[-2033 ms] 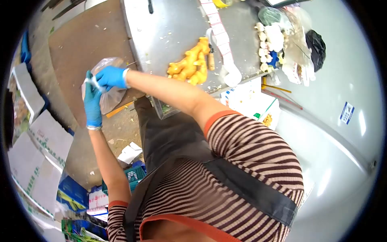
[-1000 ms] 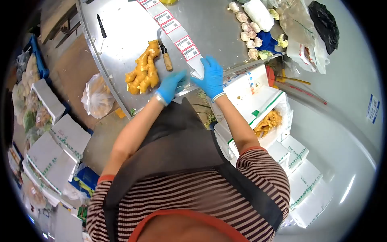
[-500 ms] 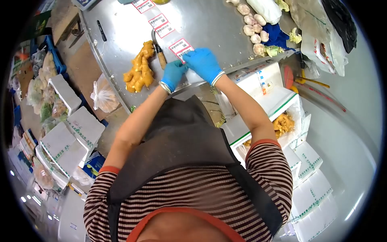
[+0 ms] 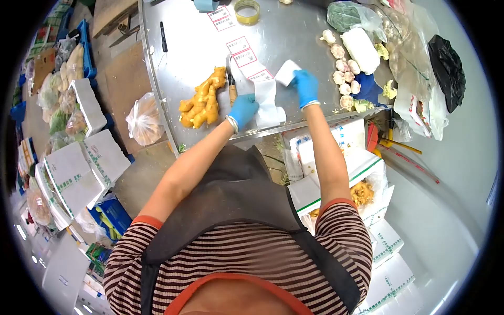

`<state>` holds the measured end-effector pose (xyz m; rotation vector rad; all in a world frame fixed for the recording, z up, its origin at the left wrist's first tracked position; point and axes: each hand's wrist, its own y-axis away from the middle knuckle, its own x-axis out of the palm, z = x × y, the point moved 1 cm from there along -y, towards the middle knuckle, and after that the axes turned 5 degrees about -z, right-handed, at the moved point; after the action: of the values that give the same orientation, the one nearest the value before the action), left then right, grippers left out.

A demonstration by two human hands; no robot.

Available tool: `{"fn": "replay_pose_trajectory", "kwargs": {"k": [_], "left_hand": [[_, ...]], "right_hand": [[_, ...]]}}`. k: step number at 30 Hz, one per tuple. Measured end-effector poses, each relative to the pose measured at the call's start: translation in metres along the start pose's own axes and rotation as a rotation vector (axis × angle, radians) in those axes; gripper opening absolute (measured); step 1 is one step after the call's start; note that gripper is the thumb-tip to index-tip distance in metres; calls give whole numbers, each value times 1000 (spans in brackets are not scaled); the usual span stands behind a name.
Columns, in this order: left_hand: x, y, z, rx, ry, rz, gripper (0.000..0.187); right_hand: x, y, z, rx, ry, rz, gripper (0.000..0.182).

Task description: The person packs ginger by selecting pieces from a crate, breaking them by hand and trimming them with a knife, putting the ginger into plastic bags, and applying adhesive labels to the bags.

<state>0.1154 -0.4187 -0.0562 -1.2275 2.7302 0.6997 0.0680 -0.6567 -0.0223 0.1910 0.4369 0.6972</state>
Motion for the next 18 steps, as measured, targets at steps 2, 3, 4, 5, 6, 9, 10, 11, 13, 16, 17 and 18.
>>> {"fn": "replay_pose_trajectory", "kwargs": {"k": [2,3,4,5,6,9,10,11,13,16,17,18], "left_hand": [[-10,11,-6,-37,69,84,24],[-24,27,-30,-70,117,133,27],[-37,38,-46,-104,165,185,31],[-49,45,-46,-124,-37,342,45],[-64,63,-55,-59,21,294,42],[-150,125,-66,38,64,35,37],[-184,135,-58,32,19,-97,36],[-216,143,-46,33,-24,-224,36],[-287,136,17,185,-375,-565,42],[-369,112,90,87,-967,-961,49],[-390,103,136,-11,-863,-877,46],[-410,93,182,-115,-764,-800,42]], "right_hand": [[-18,-14,13,51,-43,-192,16],[-22,-20,16,35,-172,-266,14],[-18,-15,33,-20,-230,-310,13],[-12,-8,52,-72,-286,-351,12],[-10,-7,58,-163,-248,-259,16],[52,56,117,-309,-165,-156,25],[87,95,145,-300,-191,-137,27],[116,121,154,-298,-144,-81,29],[170,165,141,-313,11,29,27],[273,254,159,-373,257,312,31],[309,268,150,-400,245,330,31],[344,276,133,-426,231,349,31]]}}
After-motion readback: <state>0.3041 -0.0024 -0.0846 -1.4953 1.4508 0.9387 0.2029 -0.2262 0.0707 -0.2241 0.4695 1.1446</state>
